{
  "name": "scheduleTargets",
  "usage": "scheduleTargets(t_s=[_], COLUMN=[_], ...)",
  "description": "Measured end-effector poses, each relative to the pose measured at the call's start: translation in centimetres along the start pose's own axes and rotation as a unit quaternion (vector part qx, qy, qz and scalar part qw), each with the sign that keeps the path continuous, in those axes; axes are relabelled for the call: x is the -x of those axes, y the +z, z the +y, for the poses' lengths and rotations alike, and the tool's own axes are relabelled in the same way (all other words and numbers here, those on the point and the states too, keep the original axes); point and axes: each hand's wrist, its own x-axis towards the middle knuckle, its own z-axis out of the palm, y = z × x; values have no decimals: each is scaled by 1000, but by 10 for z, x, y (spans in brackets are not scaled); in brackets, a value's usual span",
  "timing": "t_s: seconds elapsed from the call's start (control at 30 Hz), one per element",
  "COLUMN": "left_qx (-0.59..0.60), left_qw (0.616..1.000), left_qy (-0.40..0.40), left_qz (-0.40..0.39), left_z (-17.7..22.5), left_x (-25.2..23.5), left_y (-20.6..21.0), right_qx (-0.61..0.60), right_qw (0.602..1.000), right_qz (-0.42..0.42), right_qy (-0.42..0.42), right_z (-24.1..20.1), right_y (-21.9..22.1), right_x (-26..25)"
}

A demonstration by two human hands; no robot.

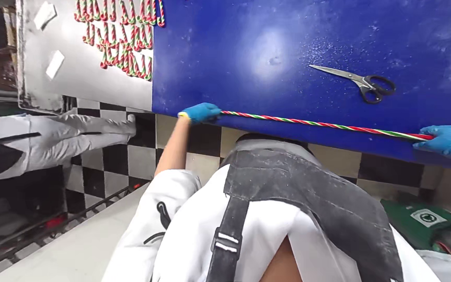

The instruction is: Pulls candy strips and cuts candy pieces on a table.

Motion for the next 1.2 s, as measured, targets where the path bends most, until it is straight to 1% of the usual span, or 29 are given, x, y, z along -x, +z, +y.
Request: scheduleTargets(t_s=[0.03, 0.07, 0.1, 0.13, 0.17, 0.2, 0.23, 0.27, 0.3, 0.33, 0.37, 0.43, 0.53, 0.63, 0.7, 0.73, 0.8, 0.87, 0.93, 1.0, 1.07, 1.13, 1.2], left_qx=[-14, -64, -125, -175, -206, -218, -221, -228, -241, -251, -254, -243, -234, -220, -214, -212, -199, -184, -185, -181, -168, -146, -127], left_qw=[996, 977, 944, 912, 895, 890, 888, 886, 879, 876, 872, 867, 865, 874, 886, 894, 908, 914, 893, 867, 850, 839, 848], left_qy=[-67, -130, -167, -154, -101, -27, 47, 99, 124, 120, 103, 71, 34, 2, -10, -19, -54, -104, -141, -153, -125, -89, -76], left_qz=[64, 157, 256, 338, 383, 400, 400, 392, 392, 394, 405, 429, 443, 433, 411, 395, 365, 346, 385, 437, 483, 517, 510], left_z=[-20, -29, -29, -25, -16, -6, 8, 24, 41, 55, 66, 86, 114, 143, 154, 155, 151, 132, 104, 86, 88, 105, 127], left_x=[13, 25, 35, 39, 38, 31, 22, 12, 1, -11, -22, -44, -87, -128, -138, -133, -105, -70, -47, -46, -65, -99, -129], left_y=[-9, -11, -1, 18, 41, 69, 101, 133, 159, 176, 183, 169, 118, 56, 32, 31, 43, 79, 121, 139, 128, 88, 44], right_qx=[-2, -2, 0, 0, 3, 4, 12, 21, 29, 33, 42, 52, 58, 54, 56, 59, 59, 59, 60, 55, 56, 60, 65], right_qw=[1000, 1000, 1000, 1000, 1000, 1000, 1000, 1000, 1000, 999, 999, 999, 998, 998, 998, 998, 998, 998, 998, 998, 998, 998, 997], right_qz=[-4, -8, -11, -11, -10, -7, -1, 6, 9, 6, 0, -4, -5, -11, -18, -20, -15, -14, -10, -10, -11, -6, 0], right_qy=[0, -2, -2, -2, -3, -1, 0, 2, 3, 2, 1, 6, 4, -4, -11, -13, -11, -10, -15, -22, -28, -35, -41], right_z=[-1, -4, -5, -4, -2, 0, 3, 7, 10, 12, 11, 6, 2, -4, -8, -9, -12, -11, -8, -6, -2, 5, 14], right_y=[-3, -4, -3, -3, -3, -1, 3, 5, 7, 7, 6, 2, -2, -8, -10, -10, -13, -12, -11, -9, -7, -4, 4], right_x=[2, 3, 4, 4, 3, 1, -1, -4, -7, -8, -9, -4, 2, 7, 12, 15, 18, 20, 17, 14, 11, 2, -9])
